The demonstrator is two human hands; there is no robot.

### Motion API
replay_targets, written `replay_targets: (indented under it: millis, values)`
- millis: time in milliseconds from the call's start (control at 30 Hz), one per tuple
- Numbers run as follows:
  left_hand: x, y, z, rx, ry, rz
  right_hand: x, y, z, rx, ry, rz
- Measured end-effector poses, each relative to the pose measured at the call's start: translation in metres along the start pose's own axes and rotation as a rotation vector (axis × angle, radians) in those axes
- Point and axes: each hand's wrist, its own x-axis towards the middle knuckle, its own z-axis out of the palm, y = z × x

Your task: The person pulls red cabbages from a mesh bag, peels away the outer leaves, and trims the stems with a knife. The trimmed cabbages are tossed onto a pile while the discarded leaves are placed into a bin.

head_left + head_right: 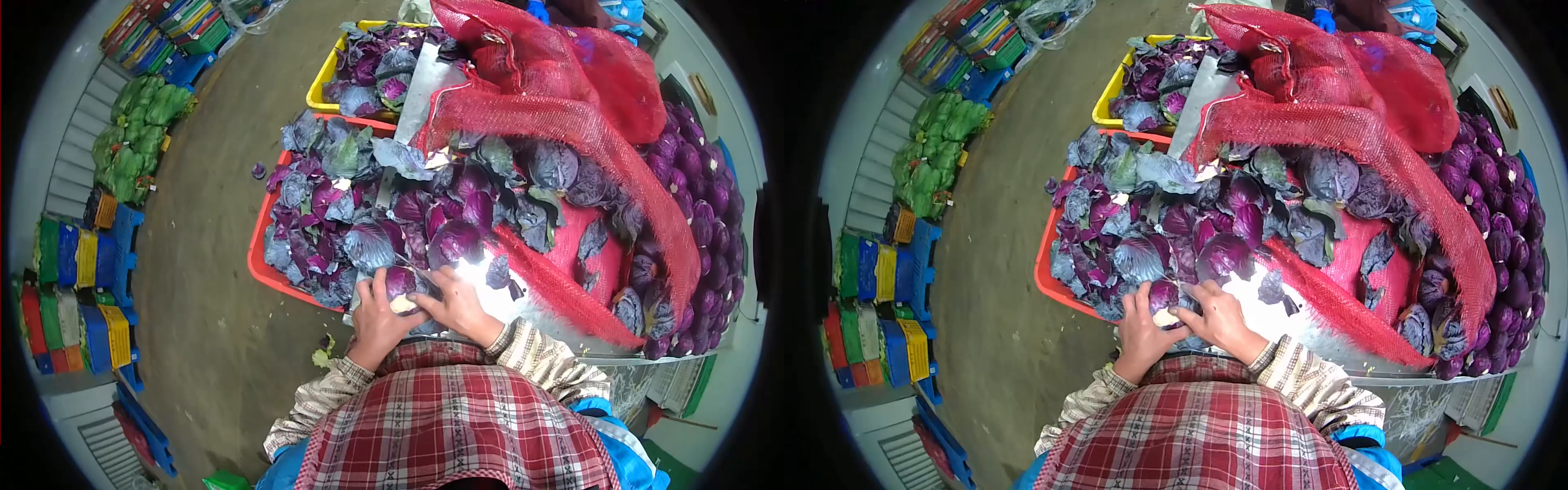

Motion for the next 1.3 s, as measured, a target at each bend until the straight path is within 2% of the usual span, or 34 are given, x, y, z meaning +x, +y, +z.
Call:
replay_targets:
  millis: [67, 100, 167, 300, 367, 500, 533, 633, 700, 767, 800, 900, 967, 1000, 1033, 1100, 1133, 1200, 1233, 1267, 1300]
  values:
    - [0.001, 0.005, 0.002, 0.020, -0.012, -0.021, -0.001, 0.011, 0.002, 0.048, 0.018, -0.126]
    - [0.004, 0.007, 0.002, 0.040, -0.011, -0.036, -0.001, 0.013, 0.002, 0.048, 0.025, -0.120]
    - [0.007, 0.006, 0.004, 0.039, -0.018, -0.031, -0.001, 0.019, 0.004, -0.131, 0.085, -0.335]
    - [0.007, 0.004, 0.002, 0.049, 0.000, -0.063, 0.005, 0.035, 0.015, -0.202, 0.121, -0.289]
    - [0.007, 0.003, 0.001, 0.035, -0.031, -0.076, 0.006, 0.029, 0.011, -0.096, 0.124, -0.255]
    - [0.007, 0.006, 0.003, 0.035, -0.063, -0.106, 0.008, 0.017, 0.000, -0.027, 0.056, -0.320]
    - [0.010, 0.003, 0.006, 0.082, -0.001, 0.094, 0.007, 0.018, 0.001, -0.106, 0.039, -0.379]
    - [0.006, 0.005, 0.004, -0.015, 0.008, -0.033, 0.007, 0.023, 0.002, -0.222, 0.028, -0.475]
    - [0.006, 0.006, 0.005, -0.002, 0.027, -0.044, 0.010, 0.029, 0.003, -0.257, 0.033, -0.519]
    - [0.007, 0.006, 0.003, 0.037, -0.020, -0.092, 0.018, 0.040, 0.003, -0.369, 0.086, -0.383]
    - [0.008, 0.005, 0.003, 0.037, -0.016, -0.090, 0.030, 0.052, 0.002, -0.270, 0.128, -0.325]
    - [0.004, 0.001, 0.005, 0.010, -0.028, -0.078, 0.054, 0.082, 0.008, -0.318, 0.224, -0.150]
    - [0.002, -0.006, 0.003, -0.100, -0.059, -0.044, 0.064, 0.091, 0.004, -0.328, 0.215, -0.025]
    - [0.000, -0.009, 0.001, -0.145, -0.038, 0.003, 0.062, 0.074, -0.005, -0.280, 0.171, 0.006]
    - [0.001, -0.012, 0.001, -0.141, -0.036, 0.000, 0.056, 0.054, -0.013, -0.053, 0.110, -0.053]
    - [-0.002, -0.011, 0.000, -0.177, -0.042, 0.063, 0.038, 0.013, -0.023, 0.050, -0.097, -0.126]
    - [-0.001, -0.013, 0.001, -0.167, -0.022, 0.120, 0.032, 0.016, -0.013, 0.098, -0.126, -0.098]
    - [0.003, -0.012, 0.000, -0.224, -0.011, 0.102, 0.036, 0.024, -0.006, 0.225, -0.195, -0.030]
    - [0.003, -0.012, -0.001, -0.275, -0.004, 0.079, 0.034, 0.027, -0.003, 0.227, -0.201, -0.030]
    - [0.003, -0.009, 0.000, -0.317, 0.001, -0.039, 0.032, 0.029, 0.000, 0.209, -0.153, -0.074]
    - [0.004, -0.006, 0.001, -0.317, -0.001, -0.039, 0.031, 0.033, 0.003, 0.187, -0.100, -0.119]
